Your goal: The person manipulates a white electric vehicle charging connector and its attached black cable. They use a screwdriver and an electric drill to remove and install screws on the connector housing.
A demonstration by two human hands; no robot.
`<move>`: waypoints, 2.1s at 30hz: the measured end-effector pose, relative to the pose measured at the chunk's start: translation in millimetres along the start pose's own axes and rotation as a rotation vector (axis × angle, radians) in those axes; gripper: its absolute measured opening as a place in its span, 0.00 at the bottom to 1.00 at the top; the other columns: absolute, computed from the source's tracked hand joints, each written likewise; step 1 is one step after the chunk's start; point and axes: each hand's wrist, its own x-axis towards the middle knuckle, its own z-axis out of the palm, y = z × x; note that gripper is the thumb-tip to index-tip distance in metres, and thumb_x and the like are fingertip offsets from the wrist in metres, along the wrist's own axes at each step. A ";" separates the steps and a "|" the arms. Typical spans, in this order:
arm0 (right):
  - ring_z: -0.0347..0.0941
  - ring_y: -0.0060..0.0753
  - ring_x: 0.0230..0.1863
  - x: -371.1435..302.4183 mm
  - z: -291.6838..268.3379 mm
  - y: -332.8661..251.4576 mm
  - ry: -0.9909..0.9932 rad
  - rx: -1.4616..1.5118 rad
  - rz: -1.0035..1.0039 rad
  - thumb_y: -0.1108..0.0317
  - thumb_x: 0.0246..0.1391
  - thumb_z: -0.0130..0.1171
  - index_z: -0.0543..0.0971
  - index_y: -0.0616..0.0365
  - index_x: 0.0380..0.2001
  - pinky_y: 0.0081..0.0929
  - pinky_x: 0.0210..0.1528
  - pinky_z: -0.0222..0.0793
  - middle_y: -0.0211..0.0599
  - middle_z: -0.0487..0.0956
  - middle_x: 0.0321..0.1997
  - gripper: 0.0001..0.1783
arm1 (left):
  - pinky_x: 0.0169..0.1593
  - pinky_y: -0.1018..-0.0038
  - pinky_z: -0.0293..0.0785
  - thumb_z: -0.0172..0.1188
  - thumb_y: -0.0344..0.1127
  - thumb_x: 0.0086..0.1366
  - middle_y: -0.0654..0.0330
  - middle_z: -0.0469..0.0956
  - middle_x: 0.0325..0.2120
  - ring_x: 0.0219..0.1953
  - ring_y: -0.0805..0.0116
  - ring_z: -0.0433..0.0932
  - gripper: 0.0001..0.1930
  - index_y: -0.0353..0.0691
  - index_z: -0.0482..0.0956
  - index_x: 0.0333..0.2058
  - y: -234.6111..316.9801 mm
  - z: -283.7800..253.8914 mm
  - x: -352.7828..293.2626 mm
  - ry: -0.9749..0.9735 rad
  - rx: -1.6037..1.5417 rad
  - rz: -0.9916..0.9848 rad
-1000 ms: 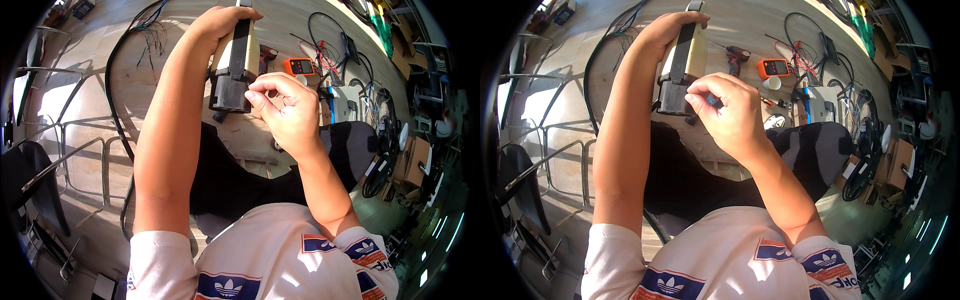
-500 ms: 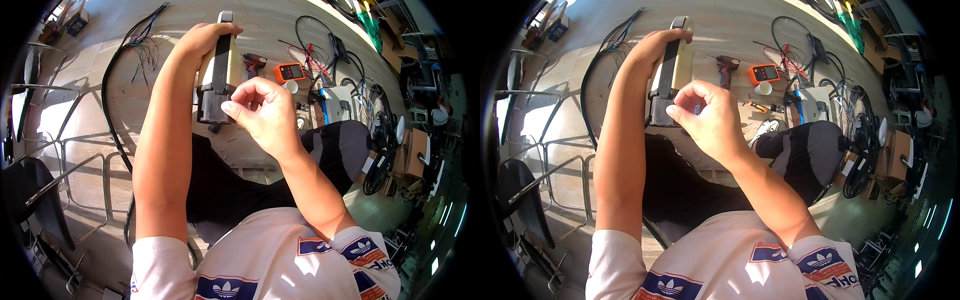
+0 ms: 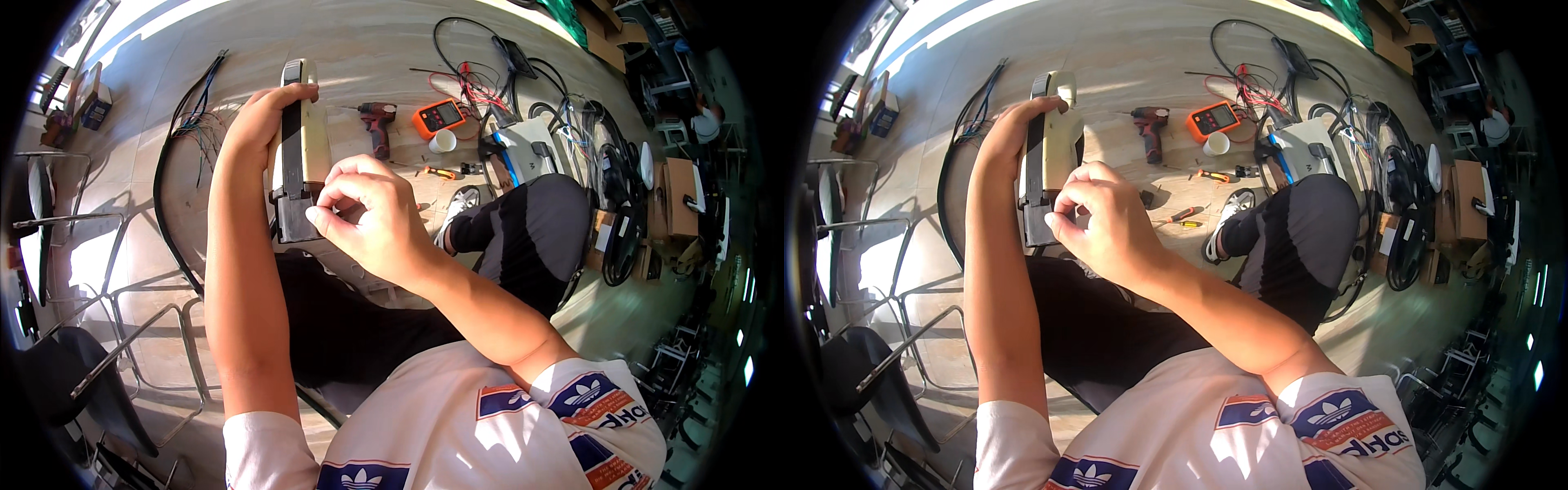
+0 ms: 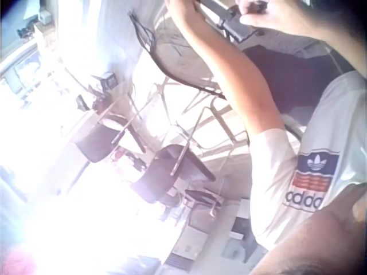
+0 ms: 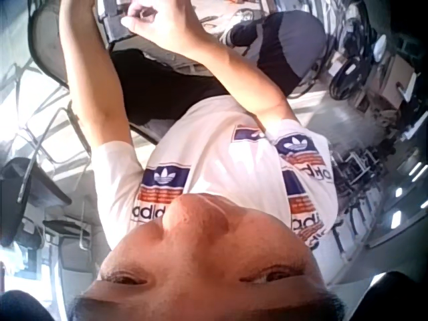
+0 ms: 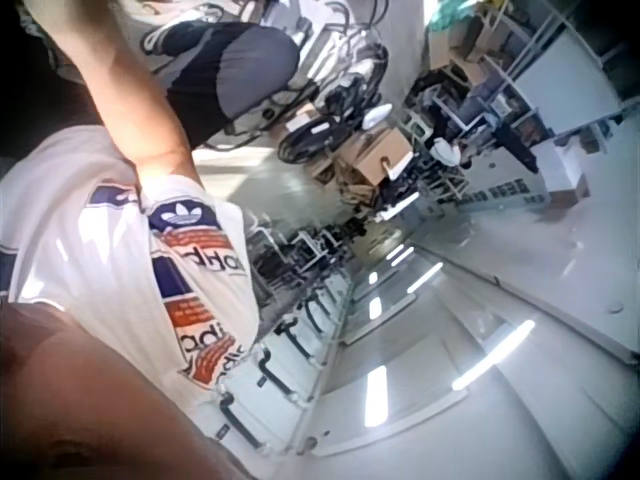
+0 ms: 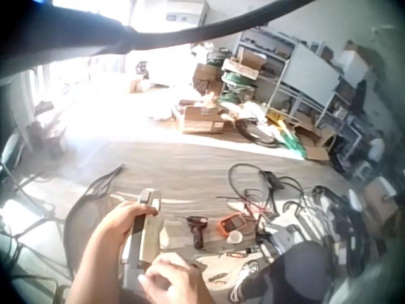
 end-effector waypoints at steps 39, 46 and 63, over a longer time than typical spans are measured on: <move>0.72 0.53 0.59 46.5 -28.6 43.1 -0.162 -0.507 -0.668 0.48 0.41 0.71 0.80 0.56 0.44 0.44 0.56 0.77 0.46 0.77 0.54 0.30 | 0.37 0.73 0.81 0.58 0.37 0.70 0.55 0.83 0.36 0.35 0.70 0.83 0.15 0.30 0.82 0.47 -20.5 5.9 12.7 -0.259 -0.064 0.032; 0.72 0.44 0.55 44.0 -31.4 40.4 -0.229 -0.476 -0.691 0.61 0.36 0.74 0.82 0.51 0.40 0.41 0.54 0.77 0.34 0.77 0.51 0.23 | 0.40 0.72 0.78 0.62 0.39 0.67 0.61 0.84 0.35 0.36 0.71 0.81 0.14 0.35 0.85 0.44 -15.4 18.4 2.4 -0.239 0.037 -0.006; 0.76 0.38 0.46 45.4 -52.0 26.4 -0.921 -0.656 -0.777 0.49 0.41 0.72 0.81 0.60 0.44 0.38 0.48 0.75 0.40 0.80 0.41 0.31 | 0.46 0.72 0.75 0.46 0.57 0.73 0.60 0.82 0.42 0.39 0.72 0.77 0.28 0.37 0.80 0.49 -50.9 62.4 -2.7 -0.424 0.162 -0.424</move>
